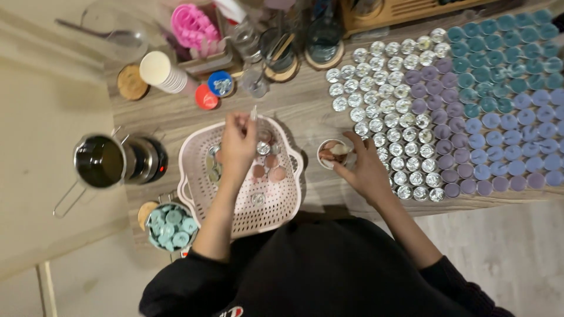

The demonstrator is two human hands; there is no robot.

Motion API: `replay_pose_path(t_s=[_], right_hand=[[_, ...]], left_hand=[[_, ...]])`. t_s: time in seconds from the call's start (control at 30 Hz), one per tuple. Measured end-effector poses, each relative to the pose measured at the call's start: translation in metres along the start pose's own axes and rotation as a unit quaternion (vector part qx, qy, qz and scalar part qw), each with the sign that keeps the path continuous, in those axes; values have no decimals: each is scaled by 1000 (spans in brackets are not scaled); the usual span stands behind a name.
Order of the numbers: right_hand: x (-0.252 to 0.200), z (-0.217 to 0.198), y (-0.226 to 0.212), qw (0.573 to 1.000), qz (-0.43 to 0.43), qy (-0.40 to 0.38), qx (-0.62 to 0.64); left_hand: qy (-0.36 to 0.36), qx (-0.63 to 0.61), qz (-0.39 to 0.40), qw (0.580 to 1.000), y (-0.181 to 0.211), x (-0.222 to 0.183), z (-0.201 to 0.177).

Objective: The person picks up metal candle wick sustainers from a basket and inserts individual pre-cut wicks into them by hand.

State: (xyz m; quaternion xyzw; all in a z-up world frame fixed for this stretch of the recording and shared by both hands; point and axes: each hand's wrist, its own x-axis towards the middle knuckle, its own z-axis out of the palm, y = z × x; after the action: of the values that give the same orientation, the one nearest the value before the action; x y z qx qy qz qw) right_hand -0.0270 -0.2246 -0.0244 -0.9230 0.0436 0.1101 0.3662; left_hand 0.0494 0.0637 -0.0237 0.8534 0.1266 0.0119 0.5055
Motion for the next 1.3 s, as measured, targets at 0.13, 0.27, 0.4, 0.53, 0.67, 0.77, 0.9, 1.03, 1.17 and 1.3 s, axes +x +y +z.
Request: replay_pose_path(t_s=[0.13,0.27,0.4,0.53,0.67,0.77,0.9,1.03,1.17,1.3], right_hand=[[7,6,-5,995,-71,42,-53],[16,11,-2,995,-87,9,49],[4,4,-3,993,-54,33,96],[-12,5,1,989,-13,67,128],[-15,17,14,979,-29,72,187],[-9,25,19,976,-8,58,211],[-9,29,19,973,-25,69,218],[-11,23,10,978,-3,94,188],[-16,15,4,973,-35,146,174],[-14,10,5,969,-38,170,174]], left_hand=[[-95,118,-22,988,-40,-46,-17],[-132,166,108,971,-62,-81,4],[-128,217,147,957,-73,-87,11],[-186,205,142,951,-71,-76,4],[-281,235,82,927,-65,-68,3],[-287,260,133,912,-63,-67,6],[-310,275,141,899,-65,-63,8],[-317,286,136,894,-68,-64,8],[-341,280,107,891,-71,-62,5],[-353,320,110,873,-76,-66,6]])
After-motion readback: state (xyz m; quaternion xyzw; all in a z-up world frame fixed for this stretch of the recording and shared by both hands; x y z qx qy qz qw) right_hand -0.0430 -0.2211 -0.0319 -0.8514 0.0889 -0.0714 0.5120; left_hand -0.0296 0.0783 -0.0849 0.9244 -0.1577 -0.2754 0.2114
